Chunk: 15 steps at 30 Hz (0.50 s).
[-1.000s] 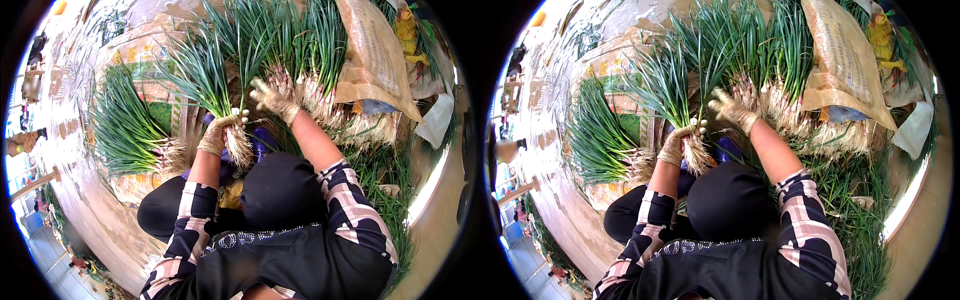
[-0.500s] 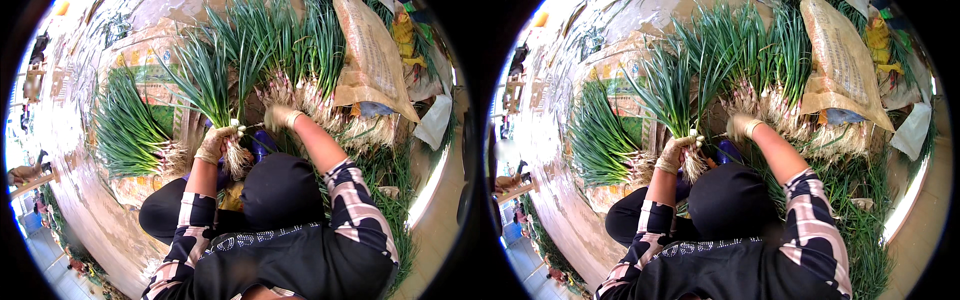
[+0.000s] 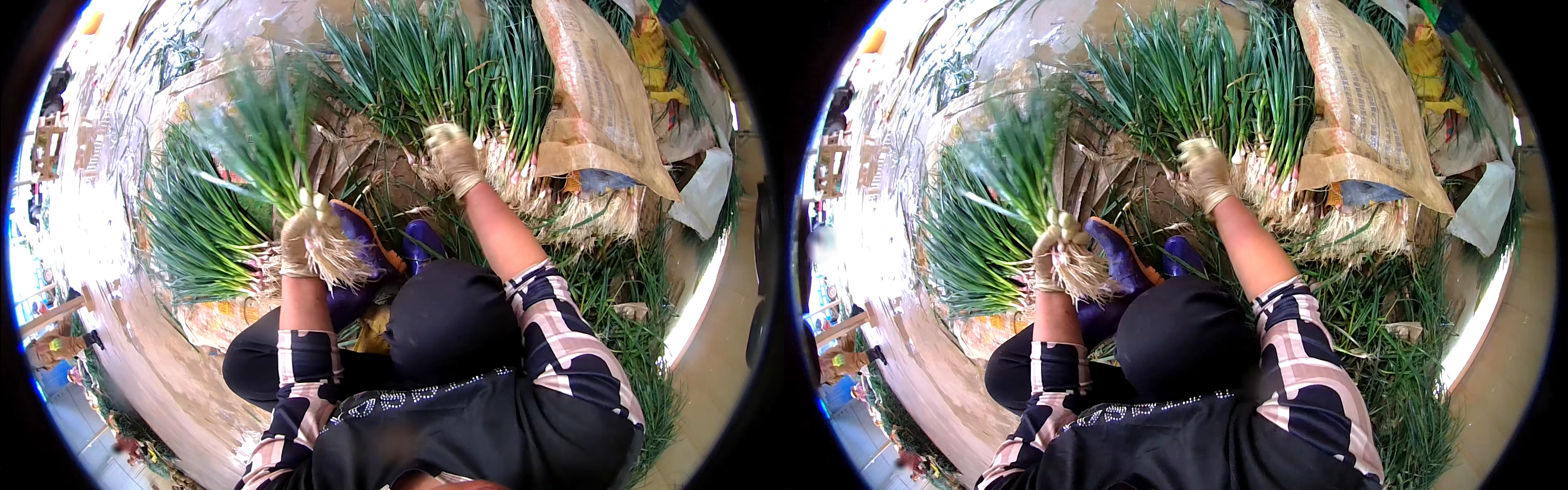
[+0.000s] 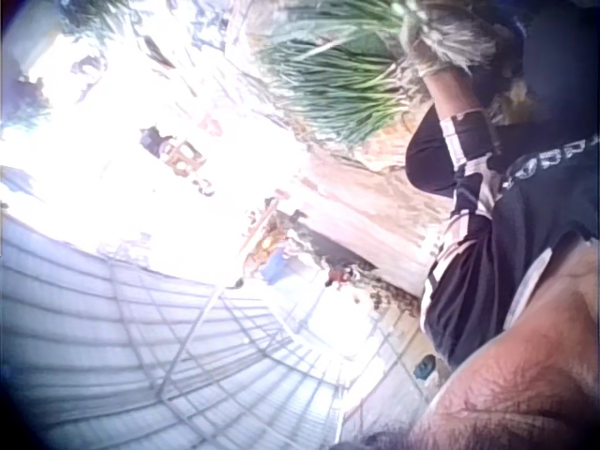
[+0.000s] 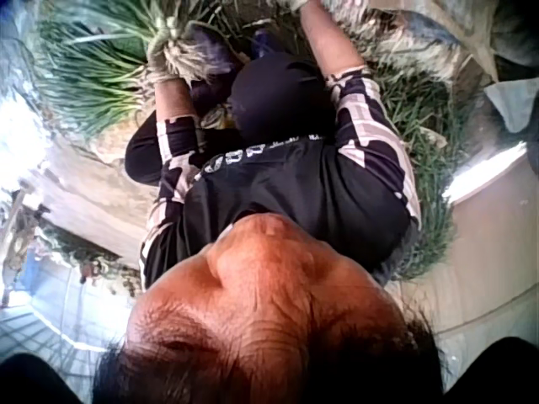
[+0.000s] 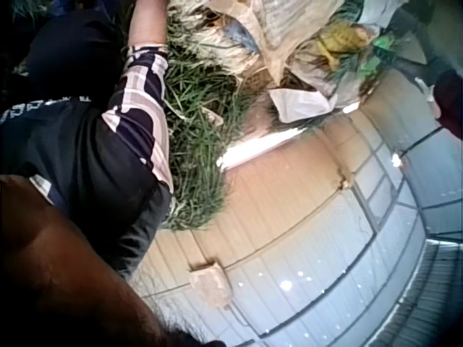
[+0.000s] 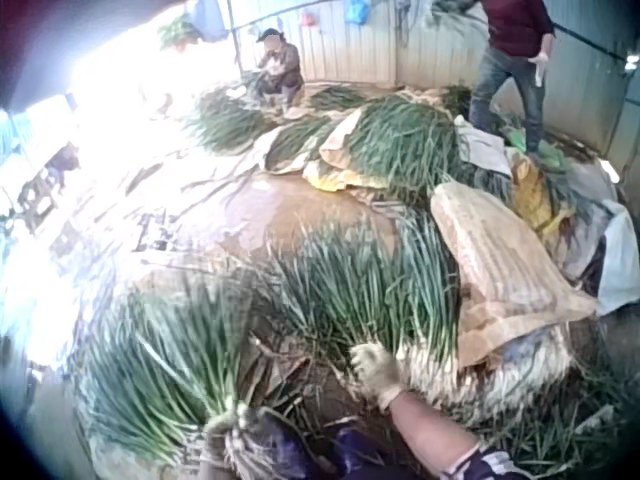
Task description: The person sits on the floor and repeatedly gathers green onions into bundles, aligns the roots, and ties them with a rubber band. The person places the finished bundles aside and continues the process with new onions.
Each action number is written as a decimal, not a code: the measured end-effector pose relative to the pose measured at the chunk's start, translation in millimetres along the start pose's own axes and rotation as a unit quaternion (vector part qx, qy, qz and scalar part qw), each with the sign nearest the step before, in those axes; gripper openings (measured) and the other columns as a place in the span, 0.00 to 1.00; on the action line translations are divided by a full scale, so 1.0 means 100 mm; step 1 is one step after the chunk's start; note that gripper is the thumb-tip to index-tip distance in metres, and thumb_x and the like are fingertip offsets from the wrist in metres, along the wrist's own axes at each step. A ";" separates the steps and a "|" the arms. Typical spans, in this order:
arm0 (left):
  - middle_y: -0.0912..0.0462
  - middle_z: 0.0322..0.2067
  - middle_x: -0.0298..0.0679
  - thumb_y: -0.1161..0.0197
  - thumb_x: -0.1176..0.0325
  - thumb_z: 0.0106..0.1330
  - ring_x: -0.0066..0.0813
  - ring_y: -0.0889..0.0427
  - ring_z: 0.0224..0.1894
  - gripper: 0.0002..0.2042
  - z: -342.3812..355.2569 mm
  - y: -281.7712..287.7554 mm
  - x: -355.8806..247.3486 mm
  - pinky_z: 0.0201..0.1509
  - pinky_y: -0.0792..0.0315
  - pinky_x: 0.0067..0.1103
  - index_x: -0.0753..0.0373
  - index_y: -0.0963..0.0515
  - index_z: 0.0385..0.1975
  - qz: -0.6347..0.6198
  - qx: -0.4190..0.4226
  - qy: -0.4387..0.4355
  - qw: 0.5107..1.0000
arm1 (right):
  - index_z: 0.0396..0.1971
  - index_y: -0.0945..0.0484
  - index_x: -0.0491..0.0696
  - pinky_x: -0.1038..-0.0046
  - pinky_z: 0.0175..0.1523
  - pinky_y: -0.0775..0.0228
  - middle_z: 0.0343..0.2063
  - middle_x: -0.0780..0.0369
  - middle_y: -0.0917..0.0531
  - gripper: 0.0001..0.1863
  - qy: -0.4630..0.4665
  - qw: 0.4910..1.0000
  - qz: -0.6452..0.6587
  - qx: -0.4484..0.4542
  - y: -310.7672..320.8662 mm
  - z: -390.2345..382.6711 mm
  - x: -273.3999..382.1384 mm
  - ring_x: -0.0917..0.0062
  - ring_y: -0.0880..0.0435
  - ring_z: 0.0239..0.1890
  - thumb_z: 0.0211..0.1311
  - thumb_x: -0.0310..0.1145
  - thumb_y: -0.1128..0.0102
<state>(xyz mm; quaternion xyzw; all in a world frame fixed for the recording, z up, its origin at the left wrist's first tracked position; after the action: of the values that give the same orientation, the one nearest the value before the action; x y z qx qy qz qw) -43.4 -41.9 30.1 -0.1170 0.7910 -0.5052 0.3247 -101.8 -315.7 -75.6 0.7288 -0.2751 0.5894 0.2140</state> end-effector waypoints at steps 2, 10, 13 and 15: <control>0.26 0.33 0.41 0.43 0.73 0.54 0.28 0.28 0.30 0.14 -0.02 -0.05 -0.08 0.35 0.30 0.22 0.64 0.31 0.41 -0.079 0.020 -0.001 0.997 | 0.39 0.27 0.50 0.70 0.38 0.29 0.32 0.58 0.22 0.12 0.078 0.950 -0.253 -0.168 0.45 0.01 0.24 0.70 0.22 0.31 0.60 0.40 0.51; 0.28 0.48 0.43 0.54 0.64 0.65 0.26 0.30 0.34 0.21 0.04 0.42 0.39 0.38 0.34 0.21 0.67 0.38 0.55 -0.254 0.018 0.113 0.961 | 0.40 0.27 0.47 0.69 0.44 0.32 0.35 0.55 0.21 0.19 -0.055 0.976 -0.210 -0.010 0.24 -0.08 0.23 0.69 0.23 0.37 0.61 0.47 0.53; 0.27 0.49 0.44 0.55 0.63 0.65 0.30 0.27 0.42 0.22 -0.03 0.44 0.48 0.47 0.35 0.29 0.62 0.43 0.59 -0.230 0.056 0.098 0.967 | 0.31 0.27 0.47 0.72 0.38 0.32 0.25 0.63 0.24 0.16 0.067 0.968 -0.191 0.147 0.08 -0.48 -0.03 0.75 0.26 0.29 0.60 0.46 0.51; 0.26 0.49 0.43 0.55 0.61 0.65 0.33 0.26 0.47 0.24 -0.03 0.39 0.47 0.54 0.39 0.36 0.60 0.45 0.60 -0.212 0.072 0.086 0.971 | 0.23 0.27 0.47 0.71 0.33 0.33 0.21 0.61 0.24 0.15 0.017 0.845 -0.336 0.415 0.05 -1.10 -0.59 0.73 0.27 0.25 0.55 0.43 0.50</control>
<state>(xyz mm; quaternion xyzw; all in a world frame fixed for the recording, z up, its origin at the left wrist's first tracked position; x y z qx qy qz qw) -75.3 -45.5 -21.7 -0.2149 0.7346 -0.6262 0.1482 -195.9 -240.9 -109.5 0.7872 0.2607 0.5528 0.0815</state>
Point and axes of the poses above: each hand's wrist, its own z-axis towards the middle knuckle, its own y-axis out of the back of the hand, x = y × z, the point moved 7 cm from there along z, towards the middle knuckle
